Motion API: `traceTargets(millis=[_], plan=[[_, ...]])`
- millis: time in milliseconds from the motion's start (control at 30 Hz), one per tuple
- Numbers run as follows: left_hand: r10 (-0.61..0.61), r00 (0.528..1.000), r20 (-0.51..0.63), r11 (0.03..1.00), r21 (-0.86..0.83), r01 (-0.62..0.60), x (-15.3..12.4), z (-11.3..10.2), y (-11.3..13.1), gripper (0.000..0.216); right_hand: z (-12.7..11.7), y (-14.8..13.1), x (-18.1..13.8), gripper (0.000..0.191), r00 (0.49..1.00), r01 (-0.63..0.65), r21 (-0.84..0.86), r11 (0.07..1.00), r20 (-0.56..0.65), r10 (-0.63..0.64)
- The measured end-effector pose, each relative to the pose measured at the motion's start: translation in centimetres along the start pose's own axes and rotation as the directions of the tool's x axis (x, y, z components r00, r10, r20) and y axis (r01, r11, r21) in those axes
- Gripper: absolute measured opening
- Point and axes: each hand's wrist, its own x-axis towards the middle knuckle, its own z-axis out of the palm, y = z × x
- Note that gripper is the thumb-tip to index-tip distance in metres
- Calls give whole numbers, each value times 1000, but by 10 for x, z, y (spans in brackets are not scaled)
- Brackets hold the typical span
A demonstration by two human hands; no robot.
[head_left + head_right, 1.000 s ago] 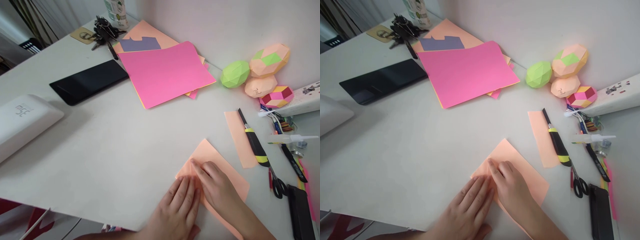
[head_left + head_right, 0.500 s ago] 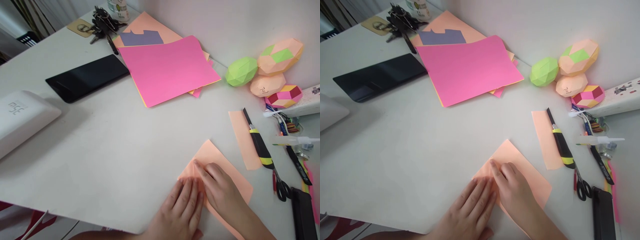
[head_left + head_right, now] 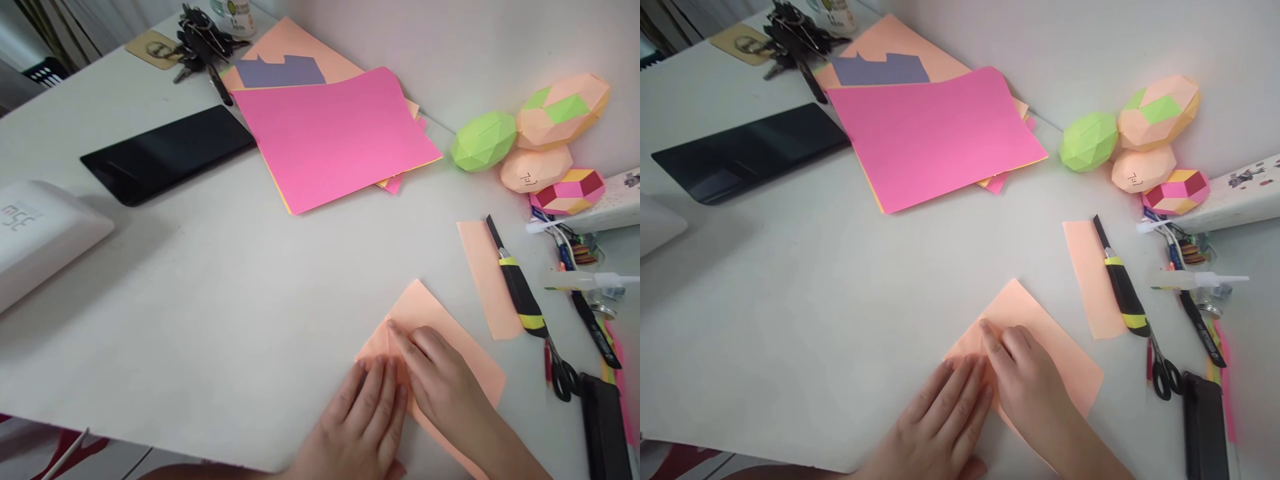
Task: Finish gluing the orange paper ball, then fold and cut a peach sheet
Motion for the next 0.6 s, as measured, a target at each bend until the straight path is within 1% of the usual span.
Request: traceTargets(millis=[300, 400, 600], plan=[[6, 1000, 23, 1000, 23, -7, 0, 0, 2, 59, 1, 0, 0, 58, 1000, -7, -12, 1000, 2, 7], [-11, 999, 30, 1000, 13, 11, 0, 0, 2, 57, 0, -1, 1, 59, 1000, 1, -17, 1000, 4, -1], [-28, 1000, 8, 1000, -9, 28, 1, -3, 2, 52, -1, -2, 2, 59, 1000, 2, -19, 1000, -6, -2]])
